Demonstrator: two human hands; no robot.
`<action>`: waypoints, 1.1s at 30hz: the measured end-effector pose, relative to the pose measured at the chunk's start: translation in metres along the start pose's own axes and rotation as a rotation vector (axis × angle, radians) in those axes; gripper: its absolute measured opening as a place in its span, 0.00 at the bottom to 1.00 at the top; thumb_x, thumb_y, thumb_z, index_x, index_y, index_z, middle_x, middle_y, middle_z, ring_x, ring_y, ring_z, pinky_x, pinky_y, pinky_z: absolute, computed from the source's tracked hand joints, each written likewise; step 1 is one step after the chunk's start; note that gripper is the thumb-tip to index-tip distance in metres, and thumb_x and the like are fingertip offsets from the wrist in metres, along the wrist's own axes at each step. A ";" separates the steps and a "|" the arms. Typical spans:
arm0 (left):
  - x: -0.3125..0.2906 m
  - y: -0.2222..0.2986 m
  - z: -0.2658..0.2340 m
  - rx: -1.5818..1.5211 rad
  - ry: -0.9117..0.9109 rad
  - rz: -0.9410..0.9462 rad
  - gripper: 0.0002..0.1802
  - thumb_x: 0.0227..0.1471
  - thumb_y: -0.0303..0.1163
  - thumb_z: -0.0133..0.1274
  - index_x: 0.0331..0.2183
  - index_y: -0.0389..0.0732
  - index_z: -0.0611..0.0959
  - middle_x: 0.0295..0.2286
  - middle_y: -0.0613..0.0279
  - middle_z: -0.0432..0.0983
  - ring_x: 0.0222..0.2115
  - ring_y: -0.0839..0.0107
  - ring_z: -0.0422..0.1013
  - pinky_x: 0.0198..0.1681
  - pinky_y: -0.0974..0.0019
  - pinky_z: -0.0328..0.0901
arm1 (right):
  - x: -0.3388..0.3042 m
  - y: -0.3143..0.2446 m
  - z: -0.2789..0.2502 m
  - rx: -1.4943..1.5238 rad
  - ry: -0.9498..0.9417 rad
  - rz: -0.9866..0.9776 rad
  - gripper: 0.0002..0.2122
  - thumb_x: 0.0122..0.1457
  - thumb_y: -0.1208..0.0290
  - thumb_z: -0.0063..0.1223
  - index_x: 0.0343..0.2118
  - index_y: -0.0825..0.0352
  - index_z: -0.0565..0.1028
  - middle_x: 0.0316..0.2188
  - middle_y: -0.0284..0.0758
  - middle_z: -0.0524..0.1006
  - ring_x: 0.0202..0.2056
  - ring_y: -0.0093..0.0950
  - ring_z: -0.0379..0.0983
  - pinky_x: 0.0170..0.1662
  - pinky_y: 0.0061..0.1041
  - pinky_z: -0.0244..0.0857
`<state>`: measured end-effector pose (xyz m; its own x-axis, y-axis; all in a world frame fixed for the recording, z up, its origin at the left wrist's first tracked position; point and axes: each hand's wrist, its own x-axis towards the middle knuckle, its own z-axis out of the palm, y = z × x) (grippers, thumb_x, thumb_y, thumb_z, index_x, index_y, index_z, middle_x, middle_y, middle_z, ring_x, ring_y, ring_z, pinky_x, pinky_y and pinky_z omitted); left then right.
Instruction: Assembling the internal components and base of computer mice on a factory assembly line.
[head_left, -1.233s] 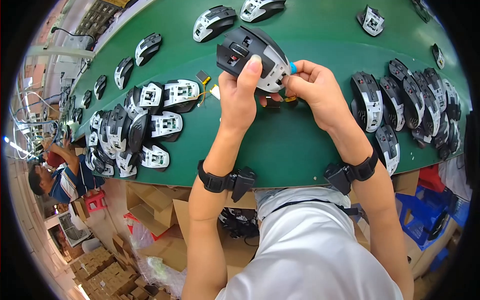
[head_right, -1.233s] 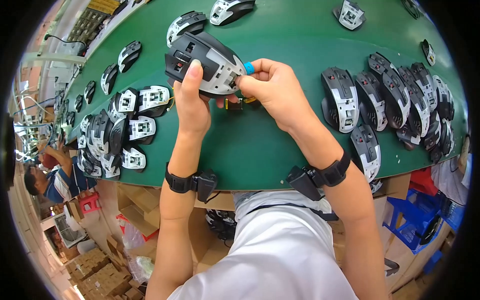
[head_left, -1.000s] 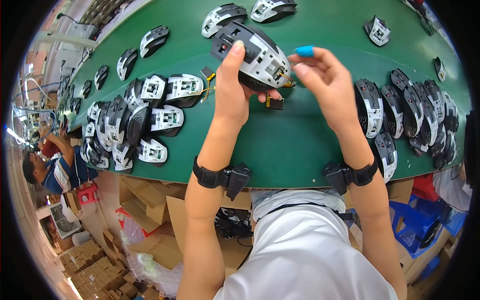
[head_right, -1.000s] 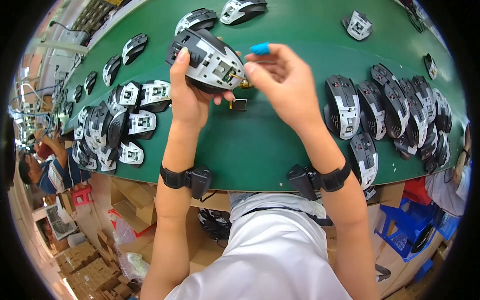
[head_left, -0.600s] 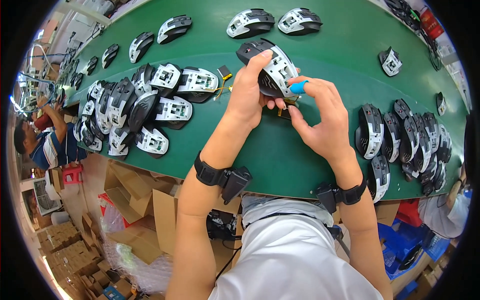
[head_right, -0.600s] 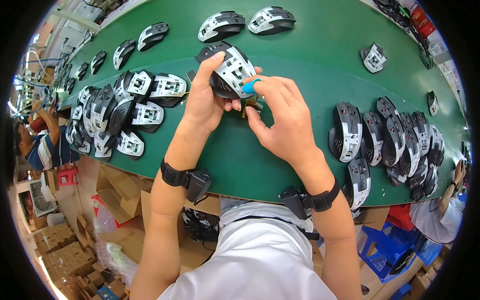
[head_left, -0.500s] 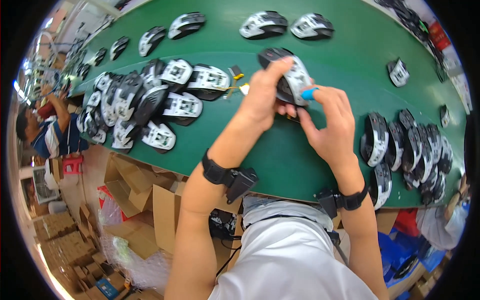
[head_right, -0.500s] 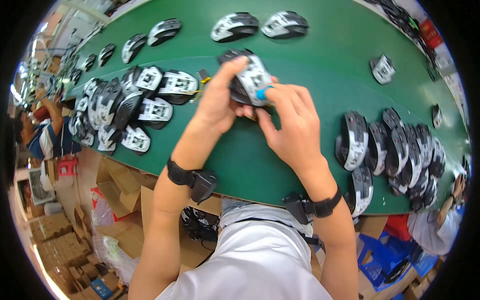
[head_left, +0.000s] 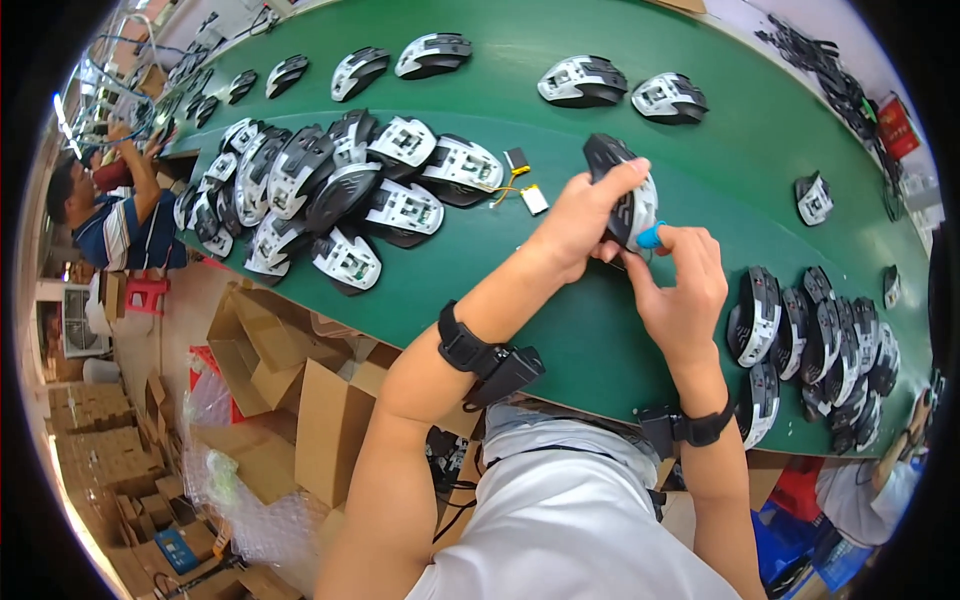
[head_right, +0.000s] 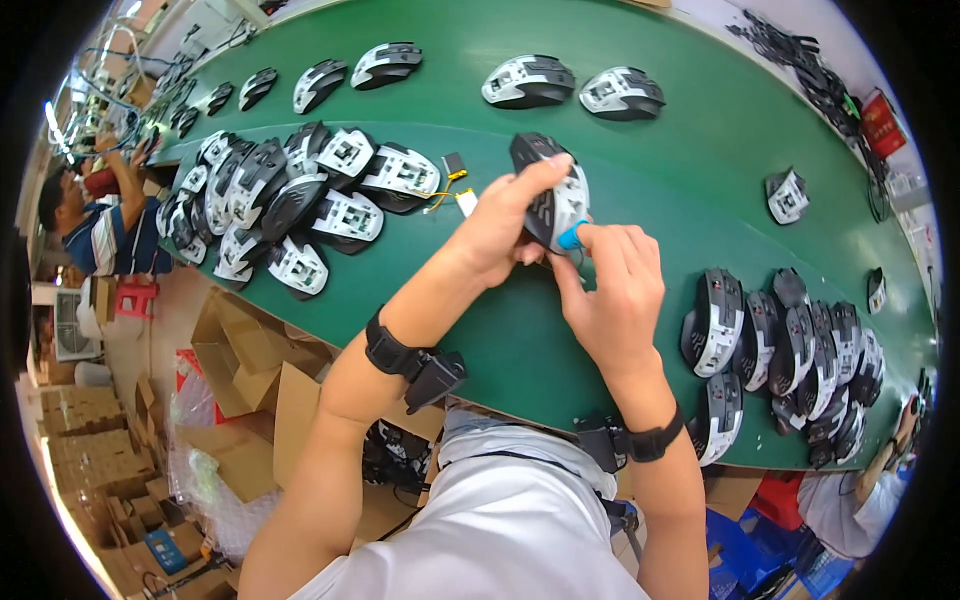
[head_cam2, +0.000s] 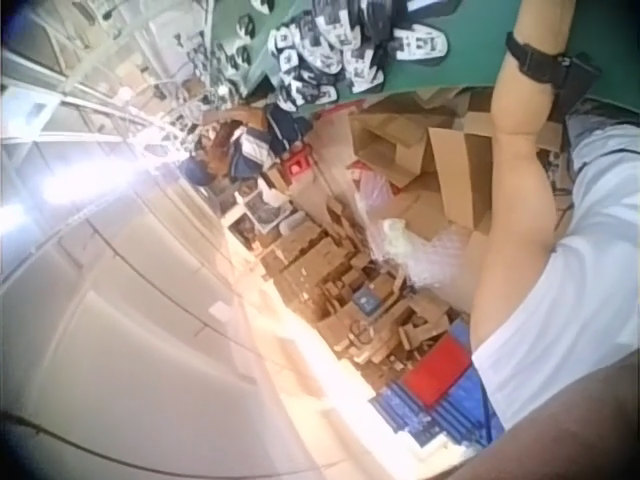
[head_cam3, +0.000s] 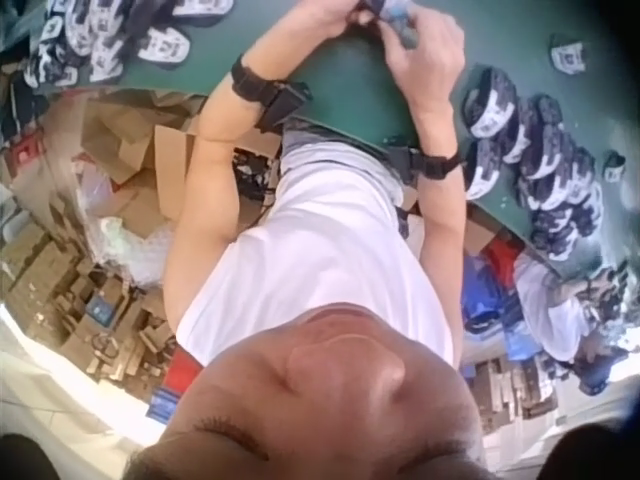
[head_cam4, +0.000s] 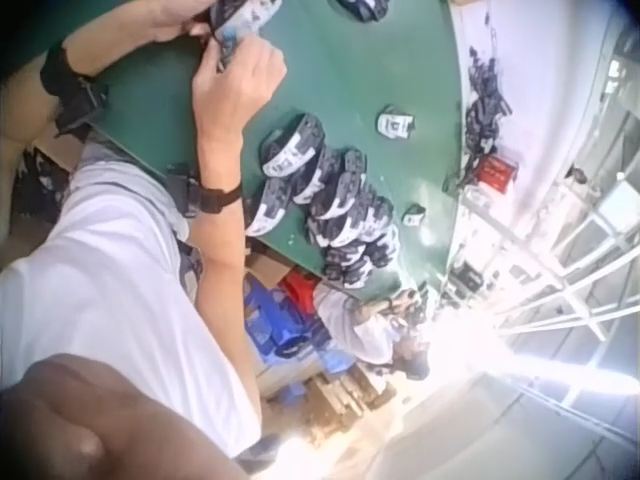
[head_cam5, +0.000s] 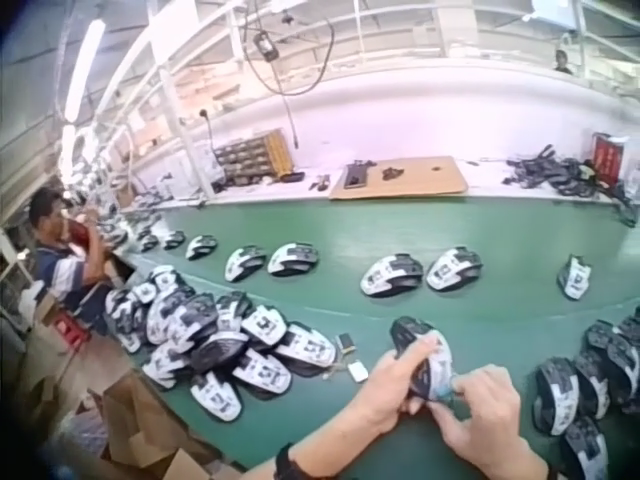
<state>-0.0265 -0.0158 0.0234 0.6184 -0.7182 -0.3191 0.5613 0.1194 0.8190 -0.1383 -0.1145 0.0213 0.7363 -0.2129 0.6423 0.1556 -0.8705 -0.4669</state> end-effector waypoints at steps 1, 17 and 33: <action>0.002 0.003 -0.002 0.038 -0.035 0.024 0.24 0.53 0.53 0.50 0.26 0.39 0.79 0.18 0.65 0.75 0.08 0.82 0.61 0.08 0.79 0.52 | 0.001 0.003 0.003 0.008 0.046 -0.030 0.14 0.38 0.81 0.64 0.29 0.65 0.72 0.23 0.35 0.72 0.27 0.33 0.68 0.32 0.30 0.61; 0.000 -0.004 0.012 0.024 -0.158 0.466 0.28 0.56 0.47 0.47 0.47 0.32 0.69 0.46 0.44 0.71 0.31 0.64 0.76 0.28 0.65 0.73 | 0.007 0.026 -0.012 1.194 -0.018 0.989 0.12 0.62 0.63 0.49 0.40 0.66 0.69 0.32 0.35 0.78 0.31 0.21 0.76 0.31 0.17 0.68; 0.002 -0.013 0.011 -0.155 -0.097 0.194 0.34 0.58 0.61 0.35 0.41 0.38 0.77 0.35 0.61 0.78 0.31 0.74 0.75 0.26 0.72 0.67 | 0.009 0.018 -0.020 0.439 0.032 0.177 0.14 0.45 0.78 0.61 0.37 0.71 0.75 0.29 0.36 0.74 0.28 0.27 0.71 0.33 0.22 0.67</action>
<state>-0.0393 -0.0264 0.0176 0.6710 -0.7332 -0.1102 0.5196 0.3590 0.7753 -0.1417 -0.1406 0.0313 0.7568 -0.3604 0.5452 0.2985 -0.5515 -0.7789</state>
